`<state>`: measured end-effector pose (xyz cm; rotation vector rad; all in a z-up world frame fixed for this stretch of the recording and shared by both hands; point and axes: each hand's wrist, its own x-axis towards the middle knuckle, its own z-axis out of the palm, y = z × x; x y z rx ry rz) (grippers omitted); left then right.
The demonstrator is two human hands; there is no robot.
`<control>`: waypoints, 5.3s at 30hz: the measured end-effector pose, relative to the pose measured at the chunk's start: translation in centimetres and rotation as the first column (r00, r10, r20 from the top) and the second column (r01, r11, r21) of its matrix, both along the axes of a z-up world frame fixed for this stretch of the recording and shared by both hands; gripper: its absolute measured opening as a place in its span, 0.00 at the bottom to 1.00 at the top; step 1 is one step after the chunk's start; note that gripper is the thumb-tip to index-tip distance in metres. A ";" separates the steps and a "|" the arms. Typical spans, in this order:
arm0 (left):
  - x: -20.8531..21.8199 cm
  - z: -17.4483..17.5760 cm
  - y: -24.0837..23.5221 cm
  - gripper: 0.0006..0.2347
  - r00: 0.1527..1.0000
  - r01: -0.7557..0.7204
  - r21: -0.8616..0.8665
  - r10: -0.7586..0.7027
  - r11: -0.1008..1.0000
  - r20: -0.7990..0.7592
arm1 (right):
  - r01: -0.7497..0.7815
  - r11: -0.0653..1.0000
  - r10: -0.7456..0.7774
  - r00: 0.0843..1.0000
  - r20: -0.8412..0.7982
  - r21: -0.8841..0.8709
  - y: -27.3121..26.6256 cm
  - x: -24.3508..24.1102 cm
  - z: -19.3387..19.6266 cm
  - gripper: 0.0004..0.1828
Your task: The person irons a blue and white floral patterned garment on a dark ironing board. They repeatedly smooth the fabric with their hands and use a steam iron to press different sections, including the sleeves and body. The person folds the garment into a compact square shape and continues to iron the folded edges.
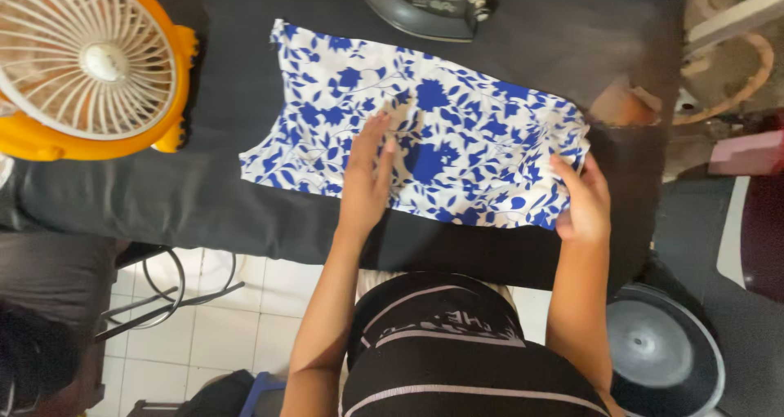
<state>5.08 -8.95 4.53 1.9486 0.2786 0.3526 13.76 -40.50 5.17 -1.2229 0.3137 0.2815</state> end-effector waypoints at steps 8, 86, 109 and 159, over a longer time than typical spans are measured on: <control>-3.2 -0.1 9.7 0.19 0.967 -0.249 -0.660 0.216 0.709 -0.133 | -0.249 0.965 0.261 0.893 0.367 -0.080 14.4 2.4 1.2 0.24; -1.5 -2.8 -7.4 0.07 0.933 0.328 0.468 -0.360 0.821 -0.021 | 0.172 0.657 0.450 0.692 0.565 -0.734 12.6 11.8 -5.0 0.10; 3.1 -3.2 -4.1 0.18 0.934 0.298 0.445 -0.355 0.844 0.049 | 0.537 0.378 0.827 0.170 0.536 -0.754 19.7 19.0 1.5 0.35; 4.5 -4.4 7.6 0.21 0.983 -0.177 0.230 0.185 0.957 -0.013 | -0.031 -0.042 0.896 0.441 -0.051 -0.999 21.6 12.7 4.3 0.28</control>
